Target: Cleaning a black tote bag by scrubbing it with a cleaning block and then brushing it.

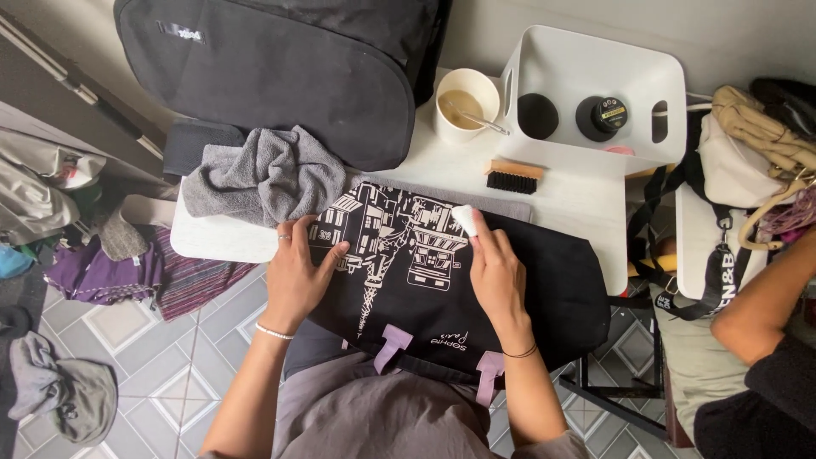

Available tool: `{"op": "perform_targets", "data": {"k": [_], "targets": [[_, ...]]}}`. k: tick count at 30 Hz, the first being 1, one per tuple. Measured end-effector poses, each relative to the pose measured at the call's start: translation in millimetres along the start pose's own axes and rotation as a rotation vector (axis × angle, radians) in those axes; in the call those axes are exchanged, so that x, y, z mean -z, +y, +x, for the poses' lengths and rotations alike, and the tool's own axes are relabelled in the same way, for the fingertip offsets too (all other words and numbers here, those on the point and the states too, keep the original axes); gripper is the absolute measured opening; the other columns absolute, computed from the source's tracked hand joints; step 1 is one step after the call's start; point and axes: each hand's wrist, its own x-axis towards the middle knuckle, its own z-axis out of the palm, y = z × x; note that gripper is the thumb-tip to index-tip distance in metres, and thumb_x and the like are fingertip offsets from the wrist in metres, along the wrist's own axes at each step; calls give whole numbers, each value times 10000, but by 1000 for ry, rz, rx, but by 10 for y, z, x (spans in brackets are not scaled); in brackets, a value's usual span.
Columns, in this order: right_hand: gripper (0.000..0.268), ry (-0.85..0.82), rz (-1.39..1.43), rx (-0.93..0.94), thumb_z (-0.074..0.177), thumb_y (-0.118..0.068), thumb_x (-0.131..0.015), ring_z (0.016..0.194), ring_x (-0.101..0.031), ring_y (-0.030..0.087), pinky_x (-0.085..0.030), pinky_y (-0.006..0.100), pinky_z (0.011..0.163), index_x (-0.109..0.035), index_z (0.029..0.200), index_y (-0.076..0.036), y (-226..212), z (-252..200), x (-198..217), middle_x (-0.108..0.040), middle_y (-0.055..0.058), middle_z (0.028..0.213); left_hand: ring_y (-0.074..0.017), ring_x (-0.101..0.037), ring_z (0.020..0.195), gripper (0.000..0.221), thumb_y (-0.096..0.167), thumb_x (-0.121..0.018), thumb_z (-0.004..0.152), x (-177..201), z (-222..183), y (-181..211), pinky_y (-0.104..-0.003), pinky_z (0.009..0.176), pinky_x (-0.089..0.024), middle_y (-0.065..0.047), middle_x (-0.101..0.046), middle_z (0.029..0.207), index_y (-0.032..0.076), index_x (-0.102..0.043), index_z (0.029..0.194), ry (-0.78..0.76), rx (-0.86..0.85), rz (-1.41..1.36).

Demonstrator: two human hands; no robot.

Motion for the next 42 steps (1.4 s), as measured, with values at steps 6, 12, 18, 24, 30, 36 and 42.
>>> {"op": "perform_targets", "data": {"k": [6, 12, 18, 24, 30, 36, 42], "targets": [[433, -58, -19, 67, 1031, -209, -544, 831, -676, 362, -578, 452, 656, -578, 1462, -213, -48, 13, 70, -619, 117, 907, -537, -661, 1075, 718, 545, -686, 930, 1, -9, 27, -600, 866, -564, -217, -514, 1233, 5, -530, 1376, 6, -3, -12], [412, -199, 148, 74, 1025, -308, -536, 797, -706, 253, -592, 348, 648, -613, 1429, -335, 18, -57, -12, -639, -3, 857, -547, -652, 1084, 730, 551, -692, 924, -4, -19, 36, -607, 871, -561, -224, -518, 1247, 5, -522, 1379, 11, -5, -4], [435, -125, 106, 44, 1031, -242, -541, 846, -685, 374, -585, 469, 680, -576, 1464, -238, 13, 7, 110, -635, 113, 886, -580, -640, 1056, 738, 416, -747, 928, 296, -245, 327, -657, 835, -549, -317, -559, 1174, -53, -446, 1412, 62, 11, -106], [427, -116, 102, 77, 1047, -254, -496, 832, -694, 324, -590, 419, 665, -566, 1469, -245, -90, -79, -61, -628, 91, 902, -376, -754, 913, 482, 412, -835, 841, 175, -419, -174, -474, 766, -575, -239, -739, 863, -9, -718, 1046, -108, 241, -394], [409, -233, 195, 290, 1016, -224, -557, 694, -700, 308, -588, 414, 567, -603, 1418, -281, -504, -251, -309, -646, 52, 840, -147, -640, 630, 306, 287, -722, 992, -67, -355, -510, -282, 582, -553, -104, -679, 635, 10, -726, 862, -40, 249, -736], [421, -297, 222, 376, 1016, -204, -557, 664, -705, 306, -590, 411, 563, -593, 1431, -267, -819, -272, -177, -651, 53, 810, -187, -659, 614, 365, 303, -678, 1017, 24, -416, -436, -337, 574, -570, -183, -697, 646, -33, -727, 881, -38, 223, -729], [392, -336, 304, 418, 1029, -136, -530, 568, -614, 182, -528, 283, 534, -627, 1402, -204, -978, -285, -306, -671, 75, 810, -245, -700, 643, 389, 316, -651, 1036, -21, -443, -506, -375, 630, -589, -205, -720, 694, -42, -734, 908, -44, 220, -737]]}}
